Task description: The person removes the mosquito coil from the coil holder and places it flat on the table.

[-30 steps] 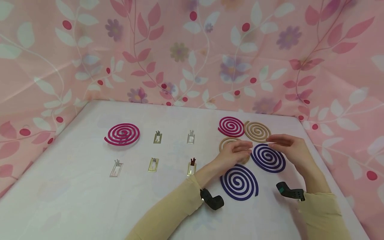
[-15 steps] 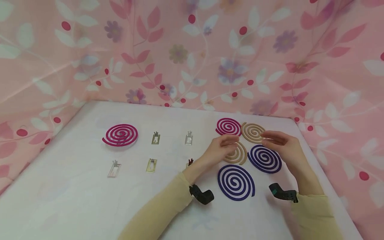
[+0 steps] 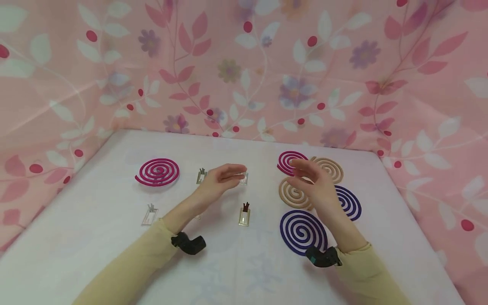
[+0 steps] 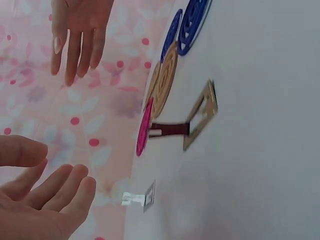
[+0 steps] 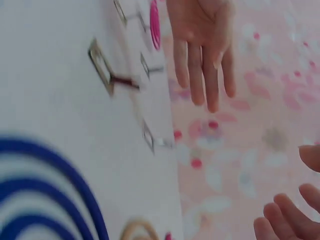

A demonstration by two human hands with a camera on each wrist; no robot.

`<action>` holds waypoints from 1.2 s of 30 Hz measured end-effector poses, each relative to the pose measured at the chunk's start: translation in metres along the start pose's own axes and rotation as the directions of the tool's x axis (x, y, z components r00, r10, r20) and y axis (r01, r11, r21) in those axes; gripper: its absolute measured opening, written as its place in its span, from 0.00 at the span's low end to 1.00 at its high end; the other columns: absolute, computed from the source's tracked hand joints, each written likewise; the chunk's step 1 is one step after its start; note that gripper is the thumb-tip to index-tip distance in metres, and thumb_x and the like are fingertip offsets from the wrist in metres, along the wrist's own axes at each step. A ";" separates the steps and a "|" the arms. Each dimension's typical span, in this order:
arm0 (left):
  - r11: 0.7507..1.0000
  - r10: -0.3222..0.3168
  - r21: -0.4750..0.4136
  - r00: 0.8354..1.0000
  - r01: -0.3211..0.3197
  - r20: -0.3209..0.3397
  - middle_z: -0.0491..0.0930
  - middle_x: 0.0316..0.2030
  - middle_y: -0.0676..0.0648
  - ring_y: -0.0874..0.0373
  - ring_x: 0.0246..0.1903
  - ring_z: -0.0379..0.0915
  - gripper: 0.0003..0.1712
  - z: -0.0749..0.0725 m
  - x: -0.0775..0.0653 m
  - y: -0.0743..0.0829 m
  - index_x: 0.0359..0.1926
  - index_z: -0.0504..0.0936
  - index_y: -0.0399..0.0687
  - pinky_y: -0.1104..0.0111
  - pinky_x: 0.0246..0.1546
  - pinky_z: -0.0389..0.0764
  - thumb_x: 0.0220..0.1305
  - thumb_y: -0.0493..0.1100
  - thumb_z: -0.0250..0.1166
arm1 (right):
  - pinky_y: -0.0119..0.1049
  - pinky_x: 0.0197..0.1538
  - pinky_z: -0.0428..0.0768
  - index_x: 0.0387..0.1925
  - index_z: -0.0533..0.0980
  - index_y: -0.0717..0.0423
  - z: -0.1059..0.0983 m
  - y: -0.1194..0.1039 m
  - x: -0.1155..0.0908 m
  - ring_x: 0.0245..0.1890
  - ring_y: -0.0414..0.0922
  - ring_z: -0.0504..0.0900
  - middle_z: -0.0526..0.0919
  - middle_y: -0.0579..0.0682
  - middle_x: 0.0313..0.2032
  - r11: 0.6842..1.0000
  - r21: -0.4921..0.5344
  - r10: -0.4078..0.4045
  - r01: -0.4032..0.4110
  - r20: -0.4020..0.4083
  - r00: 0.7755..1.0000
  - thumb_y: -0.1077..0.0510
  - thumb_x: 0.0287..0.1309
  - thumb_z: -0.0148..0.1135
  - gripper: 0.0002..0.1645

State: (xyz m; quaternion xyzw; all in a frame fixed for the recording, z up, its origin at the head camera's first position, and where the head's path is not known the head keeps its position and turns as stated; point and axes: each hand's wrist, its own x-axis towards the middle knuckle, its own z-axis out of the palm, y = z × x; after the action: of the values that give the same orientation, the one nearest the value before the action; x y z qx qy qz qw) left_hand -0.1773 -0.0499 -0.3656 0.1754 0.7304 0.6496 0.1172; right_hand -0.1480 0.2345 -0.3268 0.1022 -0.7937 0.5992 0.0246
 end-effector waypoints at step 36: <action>0.975 -0.022 -0.204 0.863 -0.094 -0.505 0.85 0.47 0.61 0.72 0.47 0.82 0.29 -0.228 -0.111 -0.066 0.65 0.71 0.35 0.82 0.48 0.79 0.65 0.32 0.66 | 0.36 0.52 0.84 0.58 0.77 0.52 0.221 -0.056 0.082 0.53 0.46 0.78 0.81 0.47 0.55 0.935 0.353 0.042 -0.013 -0.075 0.996 0.61 0.53 0.74 0.29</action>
State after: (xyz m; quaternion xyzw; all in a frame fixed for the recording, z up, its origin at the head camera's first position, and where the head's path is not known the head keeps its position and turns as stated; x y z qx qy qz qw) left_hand -0.1739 -0.3087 -0.4077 -0.0007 0.6552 0.7521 -0.0710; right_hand -0.1987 -0.0026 -0.3230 0.0693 -0.6732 0.7356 0.0296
